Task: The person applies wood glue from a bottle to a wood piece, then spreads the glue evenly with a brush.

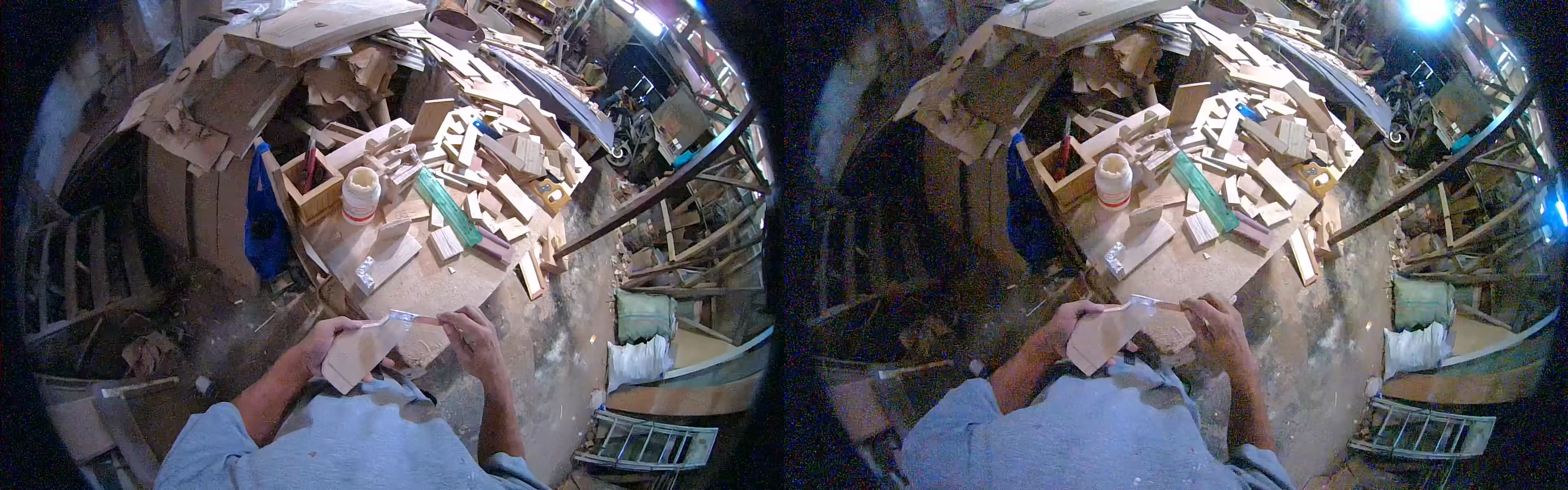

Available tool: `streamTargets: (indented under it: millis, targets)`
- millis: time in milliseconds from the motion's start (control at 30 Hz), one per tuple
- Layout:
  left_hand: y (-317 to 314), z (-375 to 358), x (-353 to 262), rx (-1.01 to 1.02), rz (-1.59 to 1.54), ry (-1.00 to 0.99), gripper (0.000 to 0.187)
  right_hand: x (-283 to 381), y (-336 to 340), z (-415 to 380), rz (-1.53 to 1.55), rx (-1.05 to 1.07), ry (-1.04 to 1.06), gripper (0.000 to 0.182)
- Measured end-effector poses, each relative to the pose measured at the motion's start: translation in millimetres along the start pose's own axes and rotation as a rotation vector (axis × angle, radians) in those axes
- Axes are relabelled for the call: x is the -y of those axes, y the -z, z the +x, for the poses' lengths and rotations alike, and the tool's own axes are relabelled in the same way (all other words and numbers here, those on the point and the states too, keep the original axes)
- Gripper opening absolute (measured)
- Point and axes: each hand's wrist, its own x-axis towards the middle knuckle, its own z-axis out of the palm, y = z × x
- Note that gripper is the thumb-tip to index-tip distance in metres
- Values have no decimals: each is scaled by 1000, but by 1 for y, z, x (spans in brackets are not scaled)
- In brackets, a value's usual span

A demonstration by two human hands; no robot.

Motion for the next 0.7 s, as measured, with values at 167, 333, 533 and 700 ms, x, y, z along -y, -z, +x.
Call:
streamTargets:
  millis: [167, 333, 533, 700]
  targets:
    - [2, -5, -3, 66, -48, 38, 63, -5, 6, 14, 2, 105, 53, 13]
    - [4, -6, -5, -17, 120, 82, 69, -5, 8, 29, 24, 206, 83, 14]
    - [16, -6, -1, 34, -20, 64, 64, -13, 3, 39, 112, 171, 123, 13]
    - [9, -9, -6, -61, 34, 58, 65, -13, 5, 44, 79, 120, 68, 12]
